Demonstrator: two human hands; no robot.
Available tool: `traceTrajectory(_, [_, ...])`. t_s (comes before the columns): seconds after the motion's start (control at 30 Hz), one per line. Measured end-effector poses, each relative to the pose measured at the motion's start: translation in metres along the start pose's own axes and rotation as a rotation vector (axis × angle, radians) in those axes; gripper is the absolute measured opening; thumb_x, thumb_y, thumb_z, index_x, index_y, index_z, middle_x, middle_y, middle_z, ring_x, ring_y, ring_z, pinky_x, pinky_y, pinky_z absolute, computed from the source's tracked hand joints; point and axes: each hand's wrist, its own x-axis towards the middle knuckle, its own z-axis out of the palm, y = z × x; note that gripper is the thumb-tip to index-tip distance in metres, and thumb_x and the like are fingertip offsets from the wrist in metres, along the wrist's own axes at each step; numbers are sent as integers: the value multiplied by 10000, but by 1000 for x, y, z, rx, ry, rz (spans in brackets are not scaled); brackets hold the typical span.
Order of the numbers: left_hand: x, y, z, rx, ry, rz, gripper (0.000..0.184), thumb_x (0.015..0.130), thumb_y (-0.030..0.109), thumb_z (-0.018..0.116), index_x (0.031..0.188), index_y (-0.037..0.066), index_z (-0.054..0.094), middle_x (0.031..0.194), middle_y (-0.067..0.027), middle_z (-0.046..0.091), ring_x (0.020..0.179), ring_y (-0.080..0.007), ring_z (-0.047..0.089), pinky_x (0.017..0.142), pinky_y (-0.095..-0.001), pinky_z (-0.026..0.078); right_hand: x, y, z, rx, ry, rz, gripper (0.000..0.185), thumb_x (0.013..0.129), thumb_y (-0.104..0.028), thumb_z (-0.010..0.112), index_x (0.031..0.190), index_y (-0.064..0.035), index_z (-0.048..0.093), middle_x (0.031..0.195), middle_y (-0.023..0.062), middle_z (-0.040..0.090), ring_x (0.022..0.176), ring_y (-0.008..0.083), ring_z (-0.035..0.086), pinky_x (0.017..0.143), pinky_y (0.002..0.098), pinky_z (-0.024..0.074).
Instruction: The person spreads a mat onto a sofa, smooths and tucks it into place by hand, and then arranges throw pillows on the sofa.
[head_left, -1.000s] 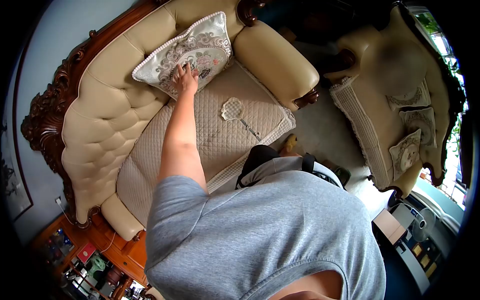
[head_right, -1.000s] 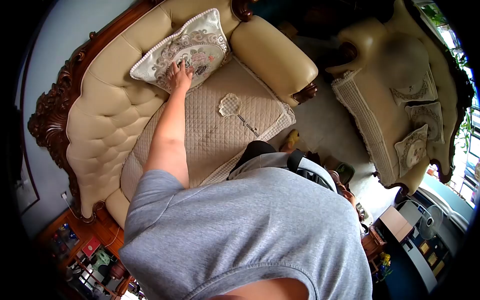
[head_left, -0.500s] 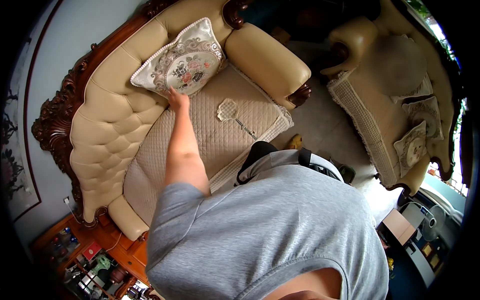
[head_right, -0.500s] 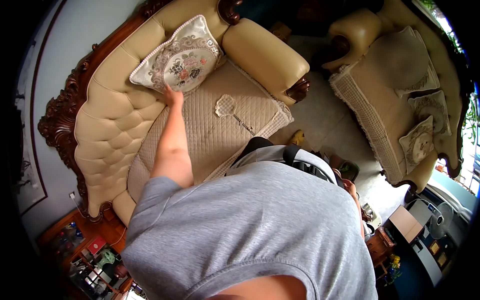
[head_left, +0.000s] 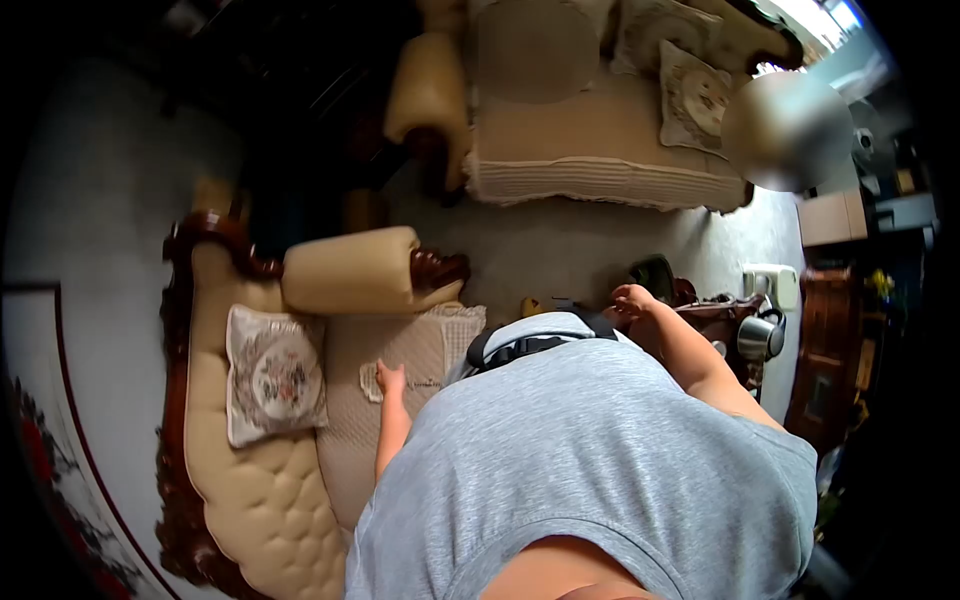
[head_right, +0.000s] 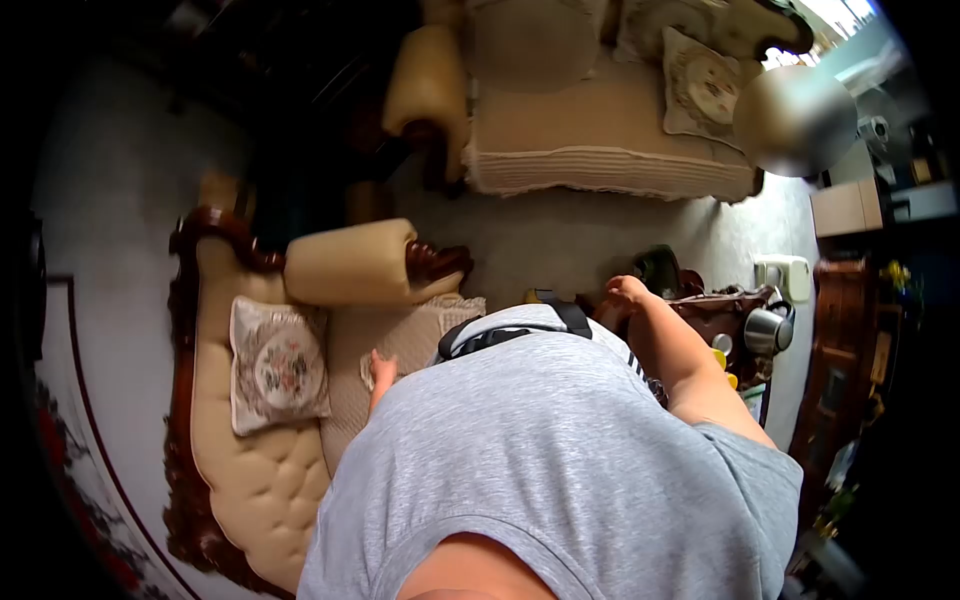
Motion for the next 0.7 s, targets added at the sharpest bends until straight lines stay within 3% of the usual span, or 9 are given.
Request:
traceTrajectory(0.07, [10,31,-7,39,-10,59,830,767,266,722,1452,88,288,1386,-284,407,1278,-412,412,1054,-438,366,-9,-6,-6,-43,85,-29,277,867,-22,538,1131,30,603,960,132,682,780,234,658,696,363,541])
traceTrajectory(0.13, [24,60,-10,49,30,128,728,783,272,711,1407,92,383,1376,-256,435,1270,-390,430,1046,-437,374,-14,-12,-7,-372,182,-101,292,820,-79,575,1093,-1,641,967,133,688,839,249,670,761,366,535])
traceTrajectory(0.23, [18,127,-8,72,-20,206,645,799,278,695,1368,98,449,1371,-225,457,1259,-381,443,1048,-437,370,-14,-10,-14,-421,243,-147,290,801,-133,594,1064,-38,669,990,148,689,883,261,668,803,355,521])
traceTrajectory(0.27, [18,146,-4,118,-19,299,560,811,276,684,1314,99,512,1325,-206,511,1220,-361,488,1025,-428,393,-13,-11,-15,-378,231,-112,261,809,-132,636,1053,-48,675,1016,141,692,957,286,653,845,374,506])
traceTrajectory(0.5, [50,265,35,364,-228,733,427,795,261,682,1176,77,620,1110,-166,646,1039,-309,608,906,-399,475,-7,-20,-28,-230,255,-155,272,824,-138,619,1079,-57,664,1025,131,691,960,268,649,856,358,499])
traceTrajectory(0.57, [64,304,48,343,-292,709,406,799,259,681,1156,71,631,1075,-149,661,998,-287,625,886,-387,486,0,-21,-39,-205,280,-132,261,837,-132,621,1083,-57,664,1021,114,694,959,243,649,835,350,511])
traceTrajectory(0.7, [95,399,76,167,-425,657,346,823,246,672,1117,66,653,1006,-114,687,914,-241,656,838,-355,506,15,-37,-68,80,280,-106,244,875,-86,578,1103,-33,649,951,95,688,801,185,665,719,321,545])
